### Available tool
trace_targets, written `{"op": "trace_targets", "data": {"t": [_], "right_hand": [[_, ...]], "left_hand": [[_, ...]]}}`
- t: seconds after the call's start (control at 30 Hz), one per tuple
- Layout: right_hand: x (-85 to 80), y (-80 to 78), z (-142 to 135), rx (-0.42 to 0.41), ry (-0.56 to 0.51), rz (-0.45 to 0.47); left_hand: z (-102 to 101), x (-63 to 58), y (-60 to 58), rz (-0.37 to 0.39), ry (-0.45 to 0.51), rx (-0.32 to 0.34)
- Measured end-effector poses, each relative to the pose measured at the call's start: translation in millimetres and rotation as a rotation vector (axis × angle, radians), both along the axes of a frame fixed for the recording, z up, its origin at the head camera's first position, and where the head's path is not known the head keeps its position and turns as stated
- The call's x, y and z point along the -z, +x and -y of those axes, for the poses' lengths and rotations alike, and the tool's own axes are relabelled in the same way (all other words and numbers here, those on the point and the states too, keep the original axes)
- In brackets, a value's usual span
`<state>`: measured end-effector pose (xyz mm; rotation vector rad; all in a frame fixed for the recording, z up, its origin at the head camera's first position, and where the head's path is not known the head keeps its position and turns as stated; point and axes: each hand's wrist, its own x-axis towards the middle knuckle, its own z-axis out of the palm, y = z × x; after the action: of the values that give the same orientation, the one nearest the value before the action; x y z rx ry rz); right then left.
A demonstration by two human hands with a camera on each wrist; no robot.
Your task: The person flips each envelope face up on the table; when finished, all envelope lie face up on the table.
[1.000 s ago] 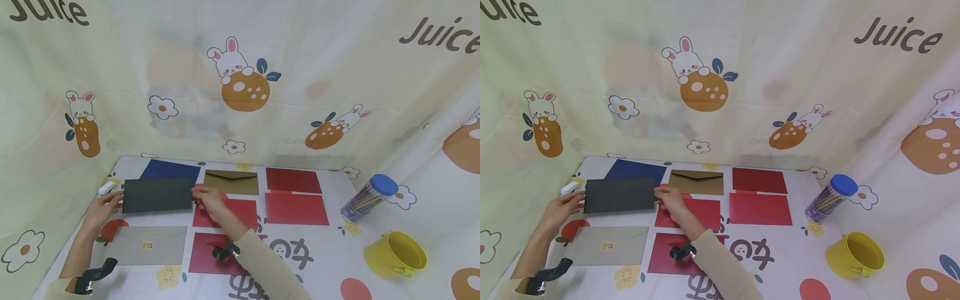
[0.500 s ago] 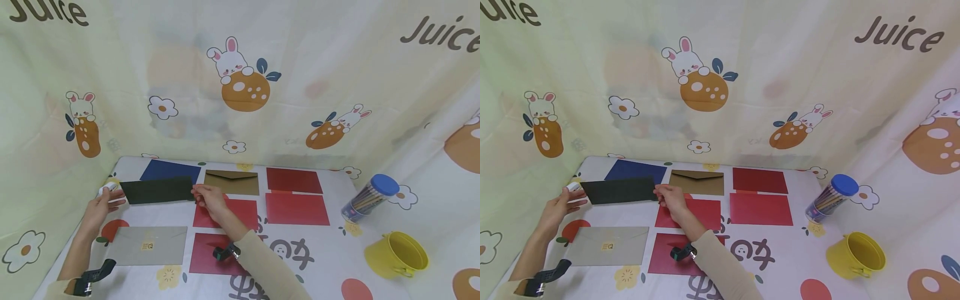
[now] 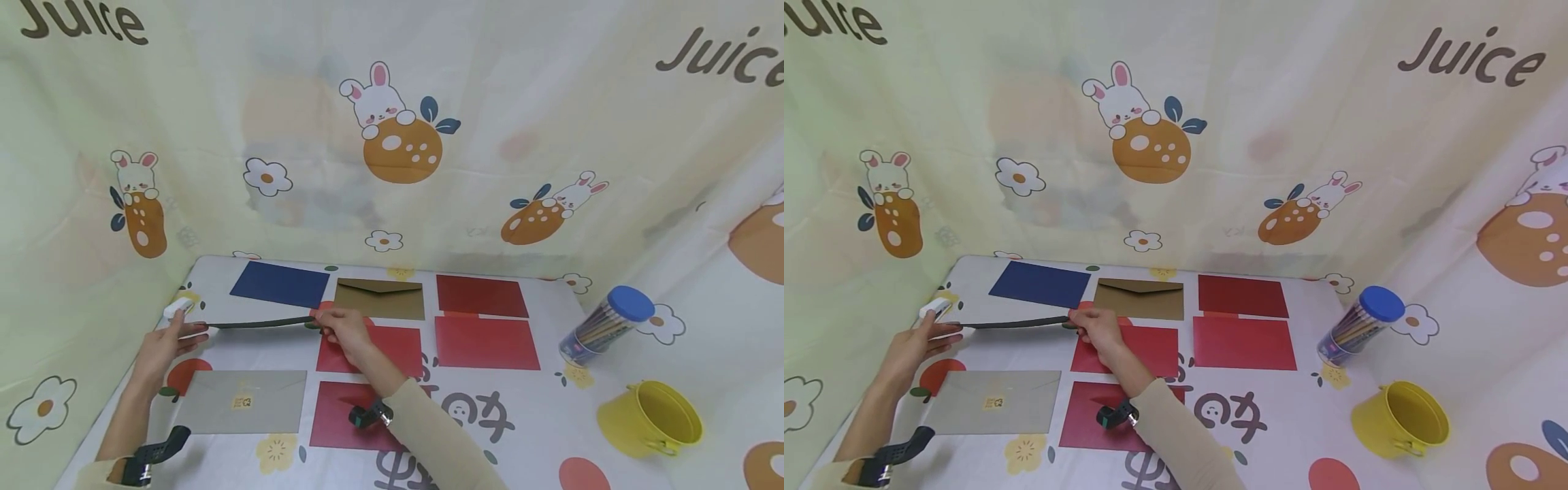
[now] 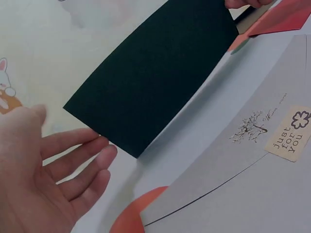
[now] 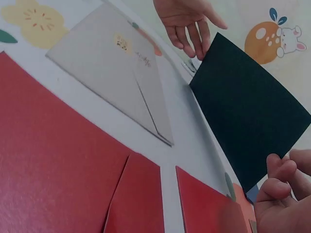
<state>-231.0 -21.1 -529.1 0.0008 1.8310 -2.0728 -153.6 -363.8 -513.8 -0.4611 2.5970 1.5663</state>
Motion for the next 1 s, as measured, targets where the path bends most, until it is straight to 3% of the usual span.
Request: {"op": "trace_targets", "data": {"t": [0.3,0.5,0.7,1.0], "right_hand": [[4.9,0.1,2,-0.068,0.149,-0.077],[11.2,1.5,4,-0.154,0.399,-0.262],[19.1,0.8,6,-0.225,0.642,-0.403],[14.8,3.7,12,-0.248,0.796,-0.494]], "left_hand": [[4,9.8,9.0,-0.014,-0.091,0.034],[2,18.4,8.2,-0.087,-0.208,0.068],[1,31.0,4.1,-0.088,-0.362,0.103],[-2,35.2,2.6,-0.108,-0.408,0.094]]}}
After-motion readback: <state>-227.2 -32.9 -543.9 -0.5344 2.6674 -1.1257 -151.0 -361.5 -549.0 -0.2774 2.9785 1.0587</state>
